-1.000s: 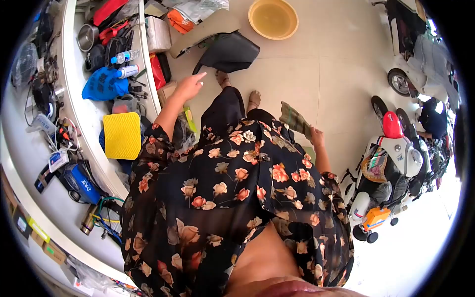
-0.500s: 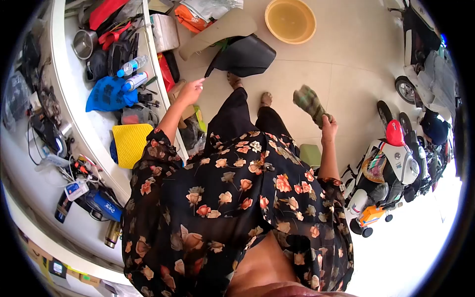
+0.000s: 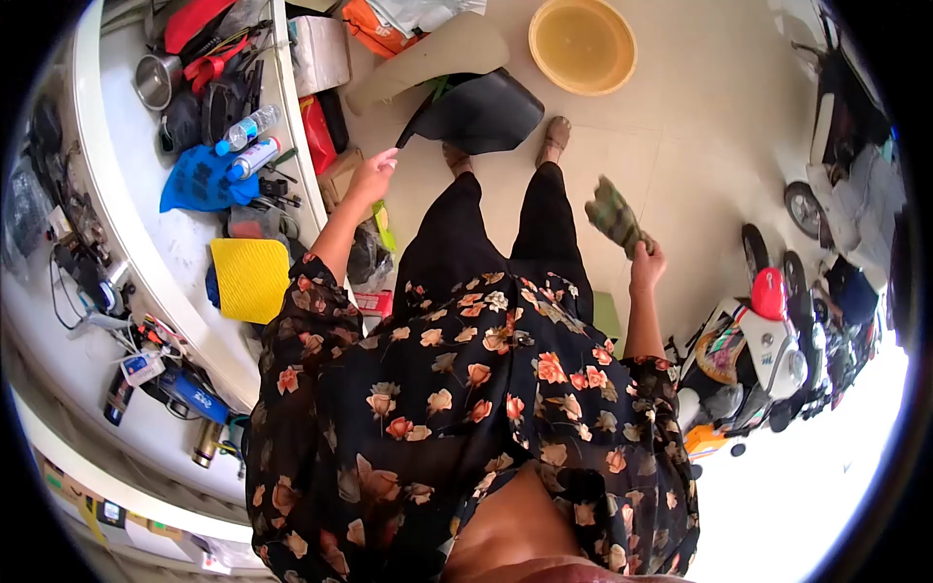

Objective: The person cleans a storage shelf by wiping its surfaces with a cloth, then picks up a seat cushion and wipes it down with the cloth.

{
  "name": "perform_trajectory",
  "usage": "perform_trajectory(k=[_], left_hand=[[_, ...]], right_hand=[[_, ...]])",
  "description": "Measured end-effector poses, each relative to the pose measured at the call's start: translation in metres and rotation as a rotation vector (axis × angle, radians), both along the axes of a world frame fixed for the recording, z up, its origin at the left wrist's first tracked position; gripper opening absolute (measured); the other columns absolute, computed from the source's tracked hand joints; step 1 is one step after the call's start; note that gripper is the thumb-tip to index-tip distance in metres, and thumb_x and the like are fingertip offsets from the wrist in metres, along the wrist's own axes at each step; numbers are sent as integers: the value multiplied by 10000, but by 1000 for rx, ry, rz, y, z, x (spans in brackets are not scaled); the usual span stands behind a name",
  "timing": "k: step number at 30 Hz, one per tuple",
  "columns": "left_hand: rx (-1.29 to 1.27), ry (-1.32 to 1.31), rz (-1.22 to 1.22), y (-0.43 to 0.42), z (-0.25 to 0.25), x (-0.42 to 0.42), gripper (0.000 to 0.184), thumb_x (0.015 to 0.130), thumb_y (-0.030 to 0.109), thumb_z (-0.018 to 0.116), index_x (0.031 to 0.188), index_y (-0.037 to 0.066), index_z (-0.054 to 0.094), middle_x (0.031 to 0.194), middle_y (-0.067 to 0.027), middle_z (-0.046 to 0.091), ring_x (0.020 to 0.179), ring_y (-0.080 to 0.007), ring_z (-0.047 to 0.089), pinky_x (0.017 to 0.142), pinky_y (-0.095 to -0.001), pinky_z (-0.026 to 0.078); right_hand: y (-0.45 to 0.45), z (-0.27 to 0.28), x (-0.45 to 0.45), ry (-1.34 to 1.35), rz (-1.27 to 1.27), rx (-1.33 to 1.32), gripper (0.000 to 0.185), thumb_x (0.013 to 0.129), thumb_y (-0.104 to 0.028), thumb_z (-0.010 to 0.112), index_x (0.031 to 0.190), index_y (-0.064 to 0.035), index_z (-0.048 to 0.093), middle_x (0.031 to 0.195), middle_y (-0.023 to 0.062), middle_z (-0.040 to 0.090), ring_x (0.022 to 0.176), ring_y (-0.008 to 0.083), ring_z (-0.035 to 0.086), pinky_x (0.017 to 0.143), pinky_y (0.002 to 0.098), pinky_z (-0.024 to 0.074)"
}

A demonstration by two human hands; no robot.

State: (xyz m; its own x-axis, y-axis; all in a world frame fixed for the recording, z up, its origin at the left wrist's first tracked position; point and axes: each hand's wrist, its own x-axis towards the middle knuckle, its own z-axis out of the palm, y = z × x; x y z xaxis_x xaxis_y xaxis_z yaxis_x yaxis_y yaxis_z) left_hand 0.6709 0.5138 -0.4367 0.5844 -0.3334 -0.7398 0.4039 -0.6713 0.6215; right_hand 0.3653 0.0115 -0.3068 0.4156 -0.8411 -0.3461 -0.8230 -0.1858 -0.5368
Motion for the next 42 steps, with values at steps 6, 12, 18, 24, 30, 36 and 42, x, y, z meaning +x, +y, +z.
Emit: perform_trajectory(k=[6, 12, 18, 24, 30, 36, 42], left_hand=[[80, -38, 143, -2, -58, -6, 533, 972, 384, 570, 1422, 99, 544, 1279, -229, 647, 1167, -315, 638, 996, -365, 476], [337, -133, -30, -19, -123, 79, 720, 952, 605, 473, 1482, 118, 473, 1383, -247, 567, 1288, -407, 531, 1093, -443, 394], [368, -154, -5, -35, -164, 139, 811, 944, 682, 396, 1494, 88, 449, 1422, -224, 545, 1331, -397, 494, 1104, -459, 375], [347, -173, -75, -19, -256, 154, 805, 945, 717, 334, 1493, 140, 462, 1431, -201, 545, 1340, -410, 479, 1109, -490, 356], [280, -146, -207, -29, -262, 164, 754, 969, 713, 284, 1442, 182, 532, 1449, -188, 529, 1354, -402, 467, 1126, -460, 339], [310, -147, -238, -53, -237, 171, 713, 991, 671, 296, 1340, 142, 622, 1396, -205, 567, 1306, -412, 504, 1082, -469, 387], [264, -411, -96, -56, -241, 126, 644, 1003, 603, 343, 1348, 129, 609, 1346, -162, 612, 1262, -371, 546, 1045, -472, 426]], right_hand=[[3, 10, 31, 470, 504, -29, 249, 782, -229, 666, 847, 8, 624, 752, 232, 621, 731, 423, 627, 670, 490, 493], [44, 9, 7, 636, 765, -39, 209, 819, -190, 680, 907, -26, 584, 971, 199, 611, 964, 411, 602, 795, 512, 495], [66, 6, -37, 707, 725, -140, 198, 822, -165, 695, 885, -41, 554, 959, 162, 589, 960, 378, 563, 821, 498, 478], [89, 27, -52, 743, 641, -119, 176, 859, -151, 653, 877, -17, 540, 938, 186, 567, 949, 411, 546, 808, 506, 454], [95, 25, -86, 753, 334, -85, 230, 897, -190, 623, 844, 18, 538, 792, 218, 567, 733, 398, 540, 690, 489, 435], [93, 17, -79, 790, 208, -26, 333, 907, -276, 605, 808, 38, 558, 668, 213, 551, 602, 337, 519, 624, 460, 426], [97, 13, -85, 760, 219, -6, 301, 893, -245, 634, 808, 41, 590, 664, 226, 564, 614, 381, 539, 626, 482, 428]])
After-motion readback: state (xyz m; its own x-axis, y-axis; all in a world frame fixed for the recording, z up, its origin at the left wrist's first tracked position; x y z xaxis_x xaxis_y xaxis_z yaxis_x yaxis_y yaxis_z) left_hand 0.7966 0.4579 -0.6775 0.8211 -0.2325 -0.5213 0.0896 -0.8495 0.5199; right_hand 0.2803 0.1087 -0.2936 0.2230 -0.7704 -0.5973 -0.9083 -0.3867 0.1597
